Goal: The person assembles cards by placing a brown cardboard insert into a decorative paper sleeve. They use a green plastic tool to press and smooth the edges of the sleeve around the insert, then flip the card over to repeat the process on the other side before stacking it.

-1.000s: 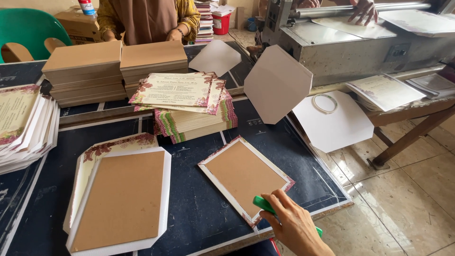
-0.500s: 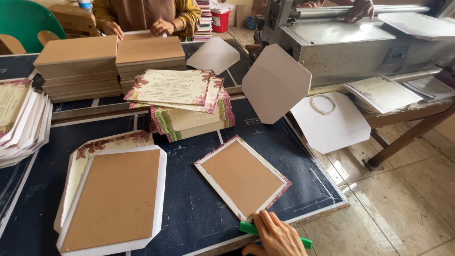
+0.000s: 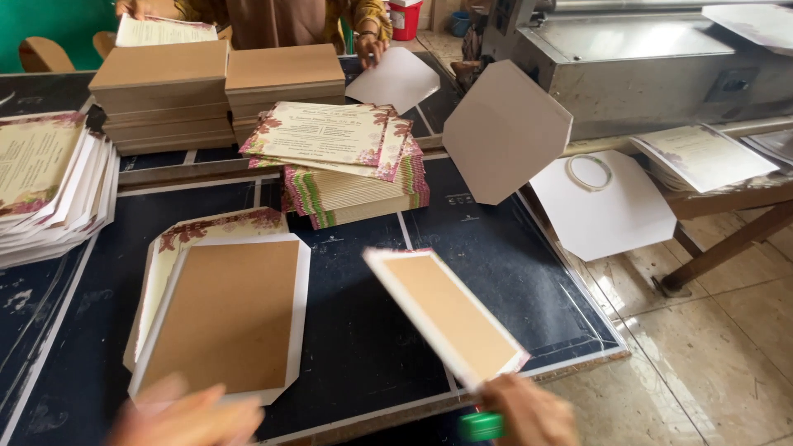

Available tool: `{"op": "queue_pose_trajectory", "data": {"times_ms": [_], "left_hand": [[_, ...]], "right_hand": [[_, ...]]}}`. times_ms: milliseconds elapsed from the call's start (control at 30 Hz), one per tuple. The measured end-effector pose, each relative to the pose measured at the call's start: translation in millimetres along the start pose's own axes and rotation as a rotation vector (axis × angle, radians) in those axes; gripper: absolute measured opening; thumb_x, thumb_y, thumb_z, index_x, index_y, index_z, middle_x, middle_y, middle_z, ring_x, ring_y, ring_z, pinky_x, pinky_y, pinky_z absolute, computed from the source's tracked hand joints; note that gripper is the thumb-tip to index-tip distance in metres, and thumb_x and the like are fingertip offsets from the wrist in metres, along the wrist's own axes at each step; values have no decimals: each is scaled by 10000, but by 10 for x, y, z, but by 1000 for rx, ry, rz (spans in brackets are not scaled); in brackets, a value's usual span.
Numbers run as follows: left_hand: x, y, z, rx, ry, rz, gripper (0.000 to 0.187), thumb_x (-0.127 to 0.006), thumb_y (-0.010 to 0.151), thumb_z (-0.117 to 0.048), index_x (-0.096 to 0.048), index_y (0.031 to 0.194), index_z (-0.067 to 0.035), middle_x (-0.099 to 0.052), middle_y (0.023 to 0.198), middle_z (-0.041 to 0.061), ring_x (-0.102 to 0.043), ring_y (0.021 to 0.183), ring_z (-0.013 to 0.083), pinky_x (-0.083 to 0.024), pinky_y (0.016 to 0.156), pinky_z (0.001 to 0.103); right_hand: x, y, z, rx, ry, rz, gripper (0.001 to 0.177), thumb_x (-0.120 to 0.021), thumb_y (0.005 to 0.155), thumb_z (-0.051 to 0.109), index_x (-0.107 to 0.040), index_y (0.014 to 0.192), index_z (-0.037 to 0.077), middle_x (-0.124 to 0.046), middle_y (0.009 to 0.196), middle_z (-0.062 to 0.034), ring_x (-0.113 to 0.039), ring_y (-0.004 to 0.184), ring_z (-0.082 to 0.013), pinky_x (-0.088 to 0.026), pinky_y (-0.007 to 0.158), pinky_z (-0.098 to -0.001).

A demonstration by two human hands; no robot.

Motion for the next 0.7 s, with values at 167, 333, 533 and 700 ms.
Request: {"op": "queue_pose_trajectory", "data": {"times_ms": [167,333,533,700], "left_hand": [[-1057,-480,-24,-1350,335,-174,449,-667,855,-272,-619,1291,-175,-675,1201,26,-662,1002,216,-485,824,369],[-2072,424,1145,-1203,807,232,895,-498,868,-789,-368,1513,-182,-349,1557,114,-336,1404,325,-269,1054,608],[-2152,336,1092,-1469,960,-271,1505,-600,611,-1091,-126,1587,-48,-206,1646,100,-227,1505,202,-208,1159,422],[-2038,71,922,-1351,827,-703,706,-149,1013,-559,-486,1446,-114,-555,1444,41,-540,1304,141,-426,1032,311]], "right_hand": [[410,-237,-334,100,1271,-908,118,-689,921,88,-694,926,-30,-760,714,-168,-520,399,-158,-442,348,-269],[3,341,-570,-41,433,-420,436,-690,772,596,-570,1065,296,-758,690,1,-734,605,-193,-521,643,-323],[-14,270,292,938,89,-794,442,-669,817,10,-632,1235,151,-538,877,-18,-555,641,-175,-543,495,-336],[221,907,1093,1351,29,-549,256,-695,877,60,-653,1128,93,-522,833,-52,-512,742,-211,-390,610,-369]]}}
Point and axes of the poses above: each hand's wrist, its own y-axis towards the middle knuckle, its own x-axis out of the back of the hand, z = x × y, the point moved 3 cm from there along y, towards the middle knuckle
